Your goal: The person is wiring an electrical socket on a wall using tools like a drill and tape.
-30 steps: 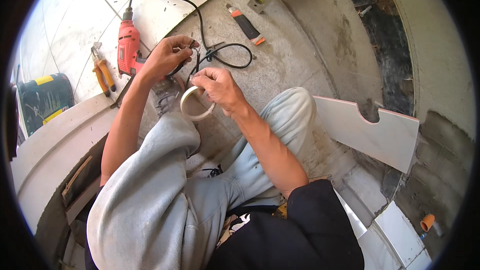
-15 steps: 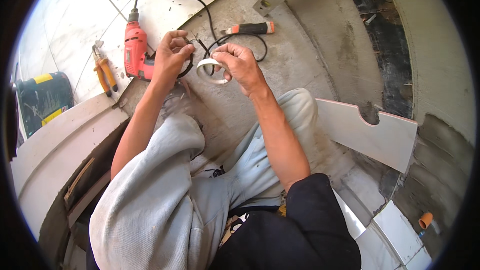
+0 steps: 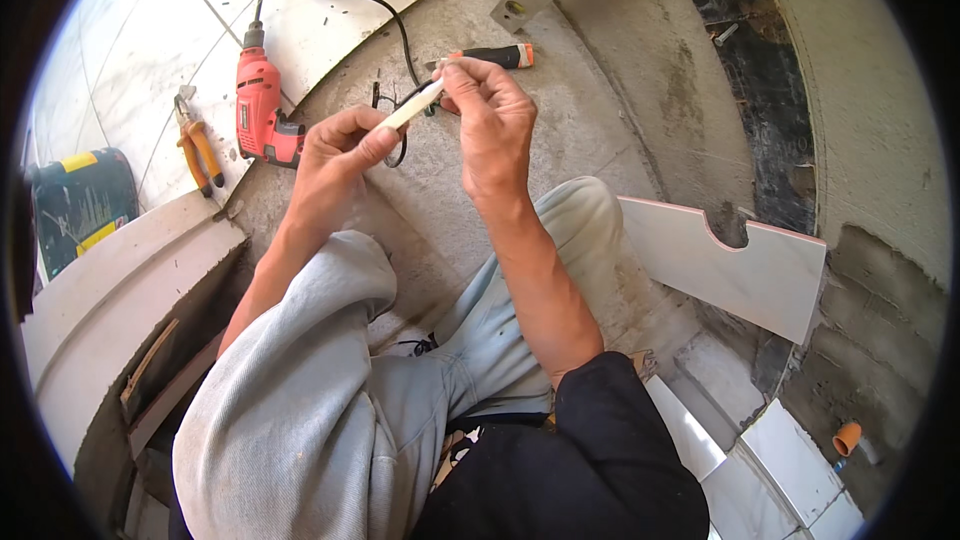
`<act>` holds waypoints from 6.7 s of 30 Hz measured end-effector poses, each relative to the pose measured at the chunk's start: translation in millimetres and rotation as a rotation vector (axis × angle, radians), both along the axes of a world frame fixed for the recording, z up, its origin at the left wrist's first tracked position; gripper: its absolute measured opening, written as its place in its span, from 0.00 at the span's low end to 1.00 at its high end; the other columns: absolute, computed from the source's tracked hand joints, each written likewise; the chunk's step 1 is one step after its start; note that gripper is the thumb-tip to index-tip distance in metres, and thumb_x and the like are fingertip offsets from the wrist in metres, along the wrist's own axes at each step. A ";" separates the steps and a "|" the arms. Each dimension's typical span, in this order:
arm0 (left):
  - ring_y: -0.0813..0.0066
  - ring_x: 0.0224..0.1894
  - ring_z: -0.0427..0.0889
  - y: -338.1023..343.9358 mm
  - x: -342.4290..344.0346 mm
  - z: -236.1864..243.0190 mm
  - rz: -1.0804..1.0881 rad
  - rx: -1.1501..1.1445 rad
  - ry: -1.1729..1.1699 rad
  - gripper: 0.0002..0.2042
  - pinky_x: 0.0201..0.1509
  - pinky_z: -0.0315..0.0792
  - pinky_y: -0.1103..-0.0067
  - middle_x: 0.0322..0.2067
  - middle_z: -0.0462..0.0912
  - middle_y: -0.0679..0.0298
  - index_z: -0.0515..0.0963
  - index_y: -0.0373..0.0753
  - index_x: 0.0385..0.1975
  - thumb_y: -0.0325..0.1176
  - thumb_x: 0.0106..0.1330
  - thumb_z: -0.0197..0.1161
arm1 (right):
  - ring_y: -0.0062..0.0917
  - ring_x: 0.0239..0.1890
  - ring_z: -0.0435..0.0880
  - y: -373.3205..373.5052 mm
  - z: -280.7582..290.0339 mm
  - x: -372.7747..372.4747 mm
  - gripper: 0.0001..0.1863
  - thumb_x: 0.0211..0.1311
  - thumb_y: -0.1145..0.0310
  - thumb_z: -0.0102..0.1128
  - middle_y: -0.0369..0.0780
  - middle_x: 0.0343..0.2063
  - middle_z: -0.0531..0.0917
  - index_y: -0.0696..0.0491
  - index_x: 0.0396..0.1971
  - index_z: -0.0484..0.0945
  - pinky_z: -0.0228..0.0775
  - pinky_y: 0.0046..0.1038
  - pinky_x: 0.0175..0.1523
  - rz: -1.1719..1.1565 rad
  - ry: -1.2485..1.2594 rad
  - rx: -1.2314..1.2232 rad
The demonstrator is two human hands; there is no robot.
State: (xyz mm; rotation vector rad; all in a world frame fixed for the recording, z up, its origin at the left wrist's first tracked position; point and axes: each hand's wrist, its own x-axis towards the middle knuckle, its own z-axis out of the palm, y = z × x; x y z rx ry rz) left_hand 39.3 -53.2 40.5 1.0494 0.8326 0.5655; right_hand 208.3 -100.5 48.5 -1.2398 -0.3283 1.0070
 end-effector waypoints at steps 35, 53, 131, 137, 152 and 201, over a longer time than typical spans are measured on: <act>0.70 0.54 0.74 1.2 2.1 30.1 -0.161 0.298 0.102 0.33 0.57 0.71 0.72 0.48 0.75 0.60 0.63 0.37 0.58 0.32 0.51 0.68 | 0.27 0.53 0.78 -19.9 17.9 20.7 0.20 0.72 0.59 0.53 0.40 0.52 0.81 0.58 0.53 0.77 0.67 0.28 0.60 0.262 -0.420 -0.064; 0.55 0.45 0.79 -12.4 -20.8 68.8 -0.321 0.682 0.286 0.26 0.53 0.72 0.69 0.41 0.76 0.51 0.68 0.34 0.50 0.27 0.49 0.66 | 0.30 0.42 0.79 -23.7 46.6 22.7 0.06 0.54 0.69 0.70 0.35 0.32 0.81 0.51 0.30 0.81 0.60 0.38 0.62 1.004 -1.016 0.187; 0.89 0.23 0.70 8.2 5.5 14.5 0.026 0.098 0.145 0.11 0.28 0.61 0.86 0.21 0.76 0.74 0.80 0.37 0.28 0.39 0.65 0.64 | 0.23 0.40 0.82 -29.1 17.4 -13.5 0.05 0.66 0.76 0.57 0.41 0.33 0.84 0.60 0.37 0.80 0.70 0.26 0.57 0.211 -0.168 0.151; 0.90 0.25 0.73 -3.3 -8.3 13.1 0.035 -0.284 0.153 0.11 0.28 0.61 0.88 0.23 0.78 0.73 0.81 0.40 0.30 0.40 0.67 0.60 | 0.24 0.38 0.82 -23.6 13.6 -15.3 0.06 0.67 0.76 0.58 0.41 0.36 0.85 0.61 0.39 0.80 0.71 0.28 0.56 0.176 0.142 0.233; 0.91 0.21 0.67 3.4 -1.6 13.6 0.170 -0.307 -0.014 0.06 0.24 0.58 0.89 0.23 0.79 0.72 0.80 0.41 0.31 0.35 0.69 0.62 | 0.23 0.49 0.78 -32.6 0.5 -10.2 0.09 0.57 0.80 0.56 0.45 0.48 0.80 0.62 0.37 0.81 0.68 0.26 0.58 0.275 -0.016 0.371; 0.85 0.24 0.75 18.6 -11.7 9.6 0.177 0.134 0.521 0.12 0.29 0.68 0.84 0.24 0.83 0.66 0.85 0.34 0.31 0.38 0.66 0.66 | 0.31 0.39 0.80 -24.2 -8.3 -11.6 0.06 0.55 0.73 0.66 0.35 0.29 0.82 0.51 0.33 0.81 0.65 0.40 0.61 0.280 -1.231 -0.028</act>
